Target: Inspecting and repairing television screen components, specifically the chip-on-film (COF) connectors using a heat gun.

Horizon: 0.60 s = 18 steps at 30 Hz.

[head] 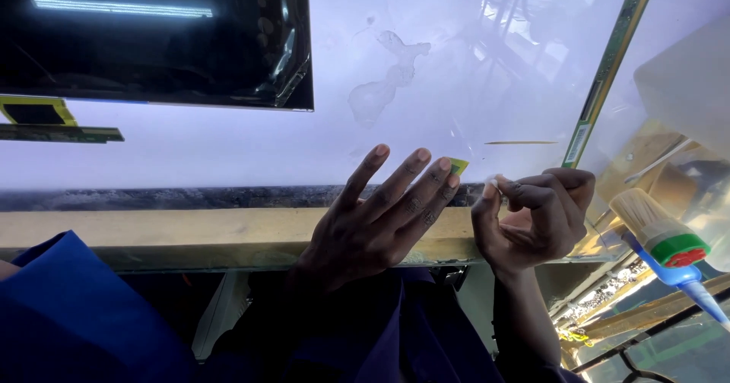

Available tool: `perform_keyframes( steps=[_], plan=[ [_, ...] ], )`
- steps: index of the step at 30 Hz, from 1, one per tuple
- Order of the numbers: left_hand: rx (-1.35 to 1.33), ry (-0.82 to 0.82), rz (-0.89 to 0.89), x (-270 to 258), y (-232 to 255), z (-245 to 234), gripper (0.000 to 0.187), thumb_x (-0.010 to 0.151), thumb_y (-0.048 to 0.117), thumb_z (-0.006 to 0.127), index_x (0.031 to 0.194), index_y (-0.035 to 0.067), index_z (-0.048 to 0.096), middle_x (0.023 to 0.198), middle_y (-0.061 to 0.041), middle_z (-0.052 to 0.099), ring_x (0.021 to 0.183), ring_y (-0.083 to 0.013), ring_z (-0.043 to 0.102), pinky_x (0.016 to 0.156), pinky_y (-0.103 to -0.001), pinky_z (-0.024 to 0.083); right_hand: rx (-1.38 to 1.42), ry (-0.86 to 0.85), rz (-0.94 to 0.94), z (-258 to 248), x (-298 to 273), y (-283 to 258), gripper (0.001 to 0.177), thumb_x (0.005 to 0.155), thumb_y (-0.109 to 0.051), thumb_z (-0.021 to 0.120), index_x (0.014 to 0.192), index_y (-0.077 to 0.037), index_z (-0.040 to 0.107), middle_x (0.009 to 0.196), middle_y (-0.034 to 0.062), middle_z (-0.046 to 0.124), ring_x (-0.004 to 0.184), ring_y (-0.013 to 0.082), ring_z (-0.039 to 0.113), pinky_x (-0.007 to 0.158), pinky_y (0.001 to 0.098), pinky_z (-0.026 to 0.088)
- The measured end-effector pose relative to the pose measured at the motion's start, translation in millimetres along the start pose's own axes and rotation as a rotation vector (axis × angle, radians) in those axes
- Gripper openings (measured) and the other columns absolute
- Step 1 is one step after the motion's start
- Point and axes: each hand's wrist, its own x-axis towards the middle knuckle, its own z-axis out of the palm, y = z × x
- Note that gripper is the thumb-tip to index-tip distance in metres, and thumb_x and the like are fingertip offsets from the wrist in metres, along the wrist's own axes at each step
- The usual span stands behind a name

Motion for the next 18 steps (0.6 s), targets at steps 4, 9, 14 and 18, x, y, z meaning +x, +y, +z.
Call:
perform_keyframes(
  steps=[4,9,14,18],
  plan=[
    [-0.092,0.13,0.028,1.3,0.0,-14.2,0.023,0.105,0.009,0.053,0.116,0.005,0.072,0.124,-0.01,0.067,0.121,-0.0266,0.06,0.107,-0.045,0.044,0.034,-0.033,-0.081,-6.6,-0.1,-7.6,0.018,0.087,-0.001,0.067,0.074,-0.003,0.055,0.058,0.0048,0.053,0.063,0.0253,0.039,0.073,0.0368,0.034],
    [-0.06,0.135,0.041,-9.0,1.4,-6.0,0.02,0.105,0.007,0.057,0.115,0.003,0.074,0.124,-0.012,0.067,0.12,-0.0286,0.061,0.108,-0.042,0.045,0.096,-0.148,-0.149,-4.8,5.4,-16.1,0.014,0.089,-0.002,0.069,0.077,-0.001,0.062,0.068,0.0116,0.065,0.067,0.0287,0.045,0.071,0.0361,0.035],
    [-0.047,0.148,0.041,-17.1,-1.4,-9.5,0.024,0.105,0.008,0.053,0.115,0.001,0.073,0.125,-0.014,0.066,0.122,-0.0299,0.059,0.108,-0.042,0.046,0.119,-0.154,-0.182,1.6,9.4,-28.6,0.016,0.087,-0.001,0.07,0.074,0.0,0.061,0.066,0.0124,0.064,0.063,0.0272,0.046,0.072,0.0366,0.037],
    [-0.084,0.161,-0.009,-21.8,-2.0,-7.1,0.026,0.106,0.01,0.051,0.111,0.002,0.076,0.127,-0.013,0.065,0.124,-0.0277,0.057,0.11,-0.041,0.045,0.107,-0.26,-0.162,6.2,10.8,-33.2,0.014,0.09,-0.004,0.068,0.078,-0.001,0.062,0.063,0.0084,0.059,0.071,0.0269,0.042,0.073,0.0348,0.033]
  ],
)
